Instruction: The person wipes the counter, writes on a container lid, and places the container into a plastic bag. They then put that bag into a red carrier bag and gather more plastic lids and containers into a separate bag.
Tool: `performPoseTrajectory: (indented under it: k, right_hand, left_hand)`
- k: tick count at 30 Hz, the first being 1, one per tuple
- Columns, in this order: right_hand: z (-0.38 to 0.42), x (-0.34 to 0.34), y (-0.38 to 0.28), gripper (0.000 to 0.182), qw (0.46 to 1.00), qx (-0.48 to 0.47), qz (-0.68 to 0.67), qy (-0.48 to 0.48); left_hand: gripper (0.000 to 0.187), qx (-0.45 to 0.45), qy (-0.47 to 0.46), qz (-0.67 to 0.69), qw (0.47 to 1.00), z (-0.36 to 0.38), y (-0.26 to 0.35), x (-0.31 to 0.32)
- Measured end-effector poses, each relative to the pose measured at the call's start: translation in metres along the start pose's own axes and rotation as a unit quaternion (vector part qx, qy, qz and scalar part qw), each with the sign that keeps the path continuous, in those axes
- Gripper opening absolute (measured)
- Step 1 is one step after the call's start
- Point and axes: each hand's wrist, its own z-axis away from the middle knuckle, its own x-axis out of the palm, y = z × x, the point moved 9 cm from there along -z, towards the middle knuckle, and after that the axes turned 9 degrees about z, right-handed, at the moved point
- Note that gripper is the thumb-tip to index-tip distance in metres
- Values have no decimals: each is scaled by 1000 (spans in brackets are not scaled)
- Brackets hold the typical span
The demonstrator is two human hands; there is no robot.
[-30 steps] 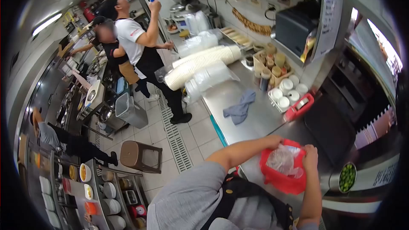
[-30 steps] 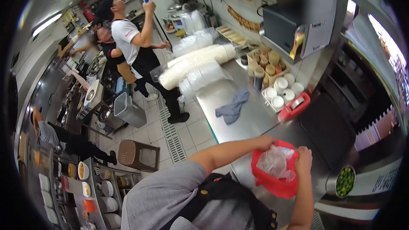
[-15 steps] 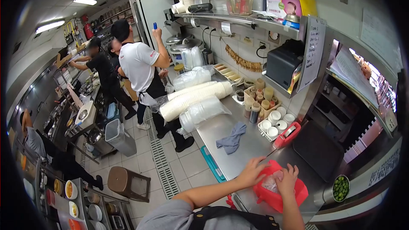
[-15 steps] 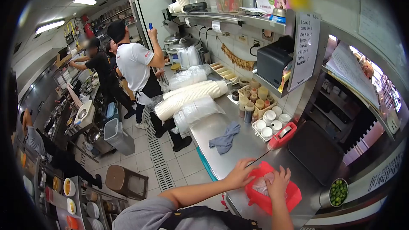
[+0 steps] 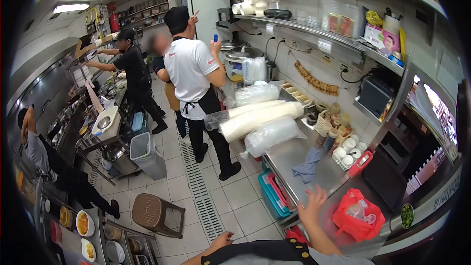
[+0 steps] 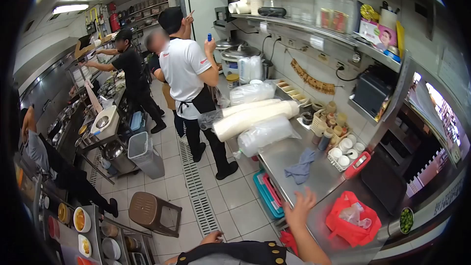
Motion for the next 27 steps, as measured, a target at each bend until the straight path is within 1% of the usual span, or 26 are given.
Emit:
performPoseTrajectory:
  k: [1, 3, 4, 5, 6, 7, 9, 10, 11, 12, 13, 14, 16, 18, 19, 22, 25, 27]
  right_hand:
    - [-2, 25, -29, 50, 999, -20, -26, -16]
    - [-6, 54, -94, 53, 994, -61, -48, -75]
    - [-9, 60, -118, 53, 994, -65, -45, -78]
    - [-11, 68, -145, 53, 989, -96, -55, -93]
    - [-11, 76, -167, 53, 984, -126, -67, -107]
    - [-11, 84, -177, 53, 983, -129, -68, -110]
    - [-11, 106, -193, 53, 979, -139, -73, -133]
    - [-11, 115, -196, 52, 978, -141, -66, -139]
    - [-12, 122, -199, 52, 978, -142, -63, -138]
    - [-14, 128, -199, 51, 978, -142, -53, -145]
    - [-17, 135, -200, 51, 977, -142, -44, -153]
    - [-21, 141, -201, 51, 977, -143, -40, -156]
    - [-32, 154, -196, 50, 981, -107, -43, -159]
    - [-46, 172, -195, 49, 980, -96, -46, -167]
    - [-55, 182, -192, 49, 981, -82, -50, -167]
    - [-83, 214, -197, 48, 981, -83, -63, -164]
    - [-113, 257, -205, 47, 979, -77, -68, -175]
    - [-145, 279, -215, 46, 978, -74, -61, -184]
  left_hand:
    - [39, -36, -13, -27, 999, 5, -34, -19]
    - [39, -113, -18, -45, 992, 32, -87, -62]
    - [39, -157, -1, -54, 986, 44, -122, -81]
    - [39, -201, 16, -64, 977, 58, -158, -96]
    - [40, -248, 40, -73, 965, 76, -184, -114]
    - [41, -293, 64, -82, 950, 95, -209, -132]
    - [40, -260, 65, -184, 946, 107, -278, -147]
    - [39, -232, -55, -298, 924, 108, -294, -148]
    - [38, -176, -162, -398, 885, 114, -309, -148]
    - [38, -355, 9, -167, 920, 130, -333, -165]
    - [39, -398, 53, -99, 911, 131, -338, -167]
    - [39, -408, 68, -66, 908, 125, -339, -166]
    - [40, -406, 67, -23, 911, 106, -334, -159]
    - [40, -389, 35, 6, 921, 83, -325, -143]
    - [41, -376, 9, 16, 926, 68, -319, -135]
    - [42, -335, -77, 32, 939, 10, -303, -120]
    - [43, -314, -124, 34, 941, -55, -285, -132]
    - [44, -312, -116, 30, 942, -105, -273, -160]
